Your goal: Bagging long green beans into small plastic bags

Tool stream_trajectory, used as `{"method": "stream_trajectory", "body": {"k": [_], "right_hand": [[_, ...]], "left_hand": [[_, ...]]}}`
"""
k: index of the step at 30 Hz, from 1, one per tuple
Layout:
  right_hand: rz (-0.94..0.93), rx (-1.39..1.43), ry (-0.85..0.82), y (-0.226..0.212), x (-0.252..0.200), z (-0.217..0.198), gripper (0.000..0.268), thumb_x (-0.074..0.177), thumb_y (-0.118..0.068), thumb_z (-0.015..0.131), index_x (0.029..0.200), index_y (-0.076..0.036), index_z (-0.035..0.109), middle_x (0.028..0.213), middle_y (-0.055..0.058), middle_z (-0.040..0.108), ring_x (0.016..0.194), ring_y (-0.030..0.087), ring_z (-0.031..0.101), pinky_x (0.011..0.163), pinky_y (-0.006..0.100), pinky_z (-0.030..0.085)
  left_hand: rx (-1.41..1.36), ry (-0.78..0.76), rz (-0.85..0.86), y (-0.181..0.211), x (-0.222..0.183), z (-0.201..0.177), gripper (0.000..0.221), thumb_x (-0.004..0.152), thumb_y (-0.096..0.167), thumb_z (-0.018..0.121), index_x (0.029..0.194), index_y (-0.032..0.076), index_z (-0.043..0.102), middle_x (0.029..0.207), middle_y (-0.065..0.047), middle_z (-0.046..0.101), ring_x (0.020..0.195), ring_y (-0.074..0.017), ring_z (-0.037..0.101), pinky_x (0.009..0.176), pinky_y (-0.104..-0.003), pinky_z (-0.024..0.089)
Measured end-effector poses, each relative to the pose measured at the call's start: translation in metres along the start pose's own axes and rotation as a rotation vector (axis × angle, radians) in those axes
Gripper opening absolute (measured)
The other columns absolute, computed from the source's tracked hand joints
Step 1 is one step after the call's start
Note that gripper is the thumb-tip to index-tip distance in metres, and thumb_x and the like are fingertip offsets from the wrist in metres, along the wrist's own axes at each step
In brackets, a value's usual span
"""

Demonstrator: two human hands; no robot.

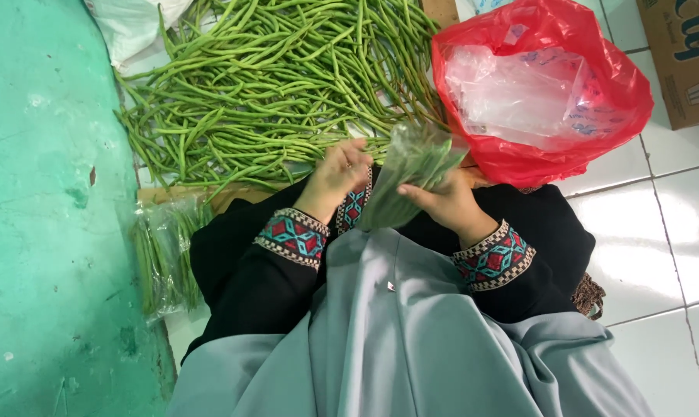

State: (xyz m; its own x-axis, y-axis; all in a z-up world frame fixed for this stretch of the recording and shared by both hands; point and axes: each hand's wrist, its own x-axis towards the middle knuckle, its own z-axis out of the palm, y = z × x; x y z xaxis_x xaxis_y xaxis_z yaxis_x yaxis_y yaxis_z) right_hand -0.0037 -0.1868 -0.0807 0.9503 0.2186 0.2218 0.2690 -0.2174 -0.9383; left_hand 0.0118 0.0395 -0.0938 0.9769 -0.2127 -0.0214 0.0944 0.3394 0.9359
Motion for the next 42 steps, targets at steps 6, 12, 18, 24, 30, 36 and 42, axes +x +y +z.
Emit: {"method": "stream_trajectory", "body": {"k": [6, 12, 18, 24, 30, 36, 42], "right_hand": [[0.434, 0.030, 0.042, -0.022, 0.010, 0.005, 0.040, 0.081, -0.025, 0.092, 0.107, 0.000, 0.076, 0.099, 0.017, 0.078, 0.099, 0.026, 0.075, 0.090, 0.042, 0.058], [0.567, 0.253, 0.002, -0.021, 0.006, 0.007, 0.038, 0.088, -0.028, 0.085, 0.114, -0.004, 0.069, 0.102, 0.012, 0.078, 0.097, 0.019, 0.074, 0.087, 0.039, 0.059], [0.582, 0.352, -0.077, 0.019, -0.015, 0.016, 0.021, 0.091, -0.002, 0.076, 0.110, 0.005, 0.069, 0.085, 0.013, 0.072, 0.072, 0.021, 0.073, 0.064, 0.029, 0.059], [0.542, 0.350, -0.065, 0.017, -0.010, 0.019, 0.013, 0.092, -0.001, 0.077, 0.100, 0.005, 0.068, 0.077, 0.012, 0.068, 0.071, 0.017, 0.069, 0.062, 0.027, 0.056], [0.509, 0.299, -0.084, -0.009, 0.000, 0.024, 0.009, 0.092, -0.002, 0.075, 0.095, 0.003, 0.069, 0.070, 0.013, 0.067, 0.065, 0.015, 0.065, 0.059, 0.027, 0.051], [0.528, 0.366, -0.055, -0.021, 0.001, 0.029, 0.010, 0.090, 0.000, 0.074, 0.097, 0.004, 0.068, 0.070, 0.009, 0.063, 0.063, 0.014, 0.062, 0.058, 0.025, 0.048], [0.536, 0.396, -0.020, -0.026, 0.003, 0.033, 0.012, 0.087, 0.003, 0.076, 0.095, 0.004, 0.067, 0.070, 0.010, 0.064, 0.062, 0.013, 0.062, 0.058, 0.025, 0.050]], "left_hand": [[0.092, -0.295, -0.197, -0.085, -0.022, -0.008, 0.044, 0.081, 0.014, 0.091, 0.122, 0.009, 0.074, 0.106, -0.007, 0.077, 0.101, -0.0117, 0.068, 0.084, -0.028, 0.055], [-0.042, -0.055, -0.299, -0.062, -0.027, 0.011, 0.034, 0.084, 0.009, 0.084, 0.117, 0.008, 0.074, 0.105, -0.007, 0.078, 0.095, -0.0102, 0.069, 0.083, -0.026, 0.057], [-0.201, 0.073, -0.297, -0.075, -0.030, 0.002, 0.030, 0.087, 0.004, 0.080, 0.116, 0.005, 0.072, 0.106, -0.011, 0.078, 0.094, -0.0156, 0.073, 0.081, -0.032, 0.062], [-0.235, 0.107, -0.253, -0.079, -0.029, -0.002, 0.043, 0.078, -0.001, 0.084, 0.119, 0.005, 0.071, 0.107, -0.012, 0.077, 0.097, -0.0179, 0.073, 0.084, -0.034, 0.061], [-0.198, 0.142, -0.244, -0.081, -0.026, -0.002, 0.035, 0.076, 0.001, 0.085, 0.109, 0.005, 0.073, 0.097, -0.008, 0.078, 0.090, -0.0142, 0.072, 0.079, -0.030, 0.060], [-0.175, 0.136, -0.247, -0.080, -0.028, -0.004, 0.034, 0.075, 0.000, 0.084, 0.107, 0.004, 0.073, 0.094, -0.007, 0.077, 0.088, -0.0133, 0.071, 0.077, -0.029, 0.060], [-0.138, 0.144, -0.263, -0.074, -0.026, -0.006, 0.034, 0.074, 0.000, 0.084, 0.106, 0.005, 0.075, 0.094, -0.007, 0.077, 0.088, -0.0128, 0.071, 0.078, -0.029, 0.058]]}}
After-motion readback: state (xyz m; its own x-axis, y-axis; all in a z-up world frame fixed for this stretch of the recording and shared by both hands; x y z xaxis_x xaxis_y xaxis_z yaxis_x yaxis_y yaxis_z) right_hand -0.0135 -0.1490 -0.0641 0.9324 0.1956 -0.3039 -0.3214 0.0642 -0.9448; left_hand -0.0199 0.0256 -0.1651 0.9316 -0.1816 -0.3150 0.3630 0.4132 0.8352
